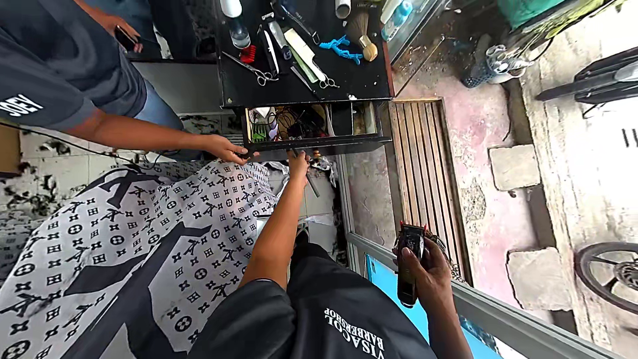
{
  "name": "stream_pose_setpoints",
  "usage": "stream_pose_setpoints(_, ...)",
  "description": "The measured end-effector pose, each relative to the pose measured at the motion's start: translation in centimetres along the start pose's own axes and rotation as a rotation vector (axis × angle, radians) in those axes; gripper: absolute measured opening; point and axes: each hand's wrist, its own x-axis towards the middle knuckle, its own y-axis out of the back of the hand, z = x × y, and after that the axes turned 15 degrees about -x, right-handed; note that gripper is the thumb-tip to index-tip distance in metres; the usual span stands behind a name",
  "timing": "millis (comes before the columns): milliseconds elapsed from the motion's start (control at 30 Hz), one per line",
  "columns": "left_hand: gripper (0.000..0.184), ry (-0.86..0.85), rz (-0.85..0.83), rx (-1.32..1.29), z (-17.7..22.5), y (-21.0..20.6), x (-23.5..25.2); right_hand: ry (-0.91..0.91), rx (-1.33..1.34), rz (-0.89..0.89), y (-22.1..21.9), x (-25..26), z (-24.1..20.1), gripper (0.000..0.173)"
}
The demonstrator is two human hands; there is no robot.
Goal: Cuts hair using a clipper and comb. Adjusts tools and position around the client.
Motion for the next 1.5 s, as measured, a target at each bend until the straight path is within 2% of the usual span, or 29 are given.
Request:
stream_pose_setpoints(67, 0.055, 0.01, -0.049, 0.034, 0.9, 0.3, 1.1, 0.015, 0.003, -0.006, 0.2, -0.6, 0.5, 0.068)
stream_pose_setpoints(167, 0.048, -0.01, -0.091, 0.136, 2.2, 0.8, 0.2, 0.039, 0.026, -0.033, 0.5, -1.7, 1.1, 0.068)
stream_pose_setpoints(233, 0.041, -0.044, -0.11, 0.186, 2.7, 1.1, -2.3, 0.02, 0.107, -0.075, 0.9, -2.6, 1.6, 0.064)
stream_pose_setpoints(300, 0.036, -0.109, -0.126, 0.212, 2.1, 2.0, -6.2, -0.036, 0.246, -0.145, 1.2, -3.5, 1.8, 0.052)
stream_pose_setpoints(367, 0.038, -0.17, -0.17, 0.211, 0.2, 3.7, -11.5, -0.097, 0.404, -0.26, 1.6, -4.3, 2.0, 0.042)
stream_pose_setpoints(433, 0.041, -0.226, -0.225, 0.219, -2.5, 5.9, -17.3, -0.111, 0.467, -0.409, 1.6, -5.0, 2.1, 0.043)
stream_pose_setpoints(567, 0.036, -0.316, -0.273, 0.159, -5.5, 10.6, -31.7, 0.151, 0.289, -0.76, 0.9, -7.3, 1.8, 0.05)
stream_pose_setpoints(667, 0.036, -0.455, -0.271, 0.106, -7.6, 15.4, -42.2, 0.317, 0.11, -0.992, -0.9, -10.2, 2.7, 0.06)
stream_pose_setpoints(800, 0.049, -0.597, -0.156, 0.109, -10.0, 22.4, -51.8, 0.364, 0.059, -1.269, -3.1, -17.7, 4.7, 0.077)
stream_pose_setpoints(900, 0.053, -0.622, -0.055, 0.108, -11.4, 26.6, -57.2, 0.292, 0.14, -1.42, -3.7, -23.6, 6.6, 0.079)
stream_pose_setpoints(1033, 0.055, -0.642, 0.006, 0.026, -12.1, 31.8, -63.9, 0.277, 0.213, -1.528, -4.9, -31.0, 7.8, 0.078)
stream_pose_setpoints(1167, 0.058, -0.721, 0.084, 0.08, -10.9, 38.6, -68.9, 0.283, 0.262, -1.581, -7.5, -39.1, 7.8, 0.078)
stream_pose_setpoints(1233, 0.064, -0.783, 0.088, 0.105, -10.0, 43.0, -71.1, 0.247, 0.283, -1.637, -9.6, -43.2, 7.4, 0.074)
stream_pose_setpoints(1367, 0.083, -0.85, 0.047, 0.129, -7.8, 53.2, -75.4, 0.235, 0.219, -1.712, -14.9, -52.1, 6.4, 0.056)
stream_pose_setpoints(1500, 0.073, -0.915, 0.105, 0.21, -5.7, 62.2, -78.3, 0.271, 0.156, -1.723, -19.6, -60.4, 6.4, 0.049)
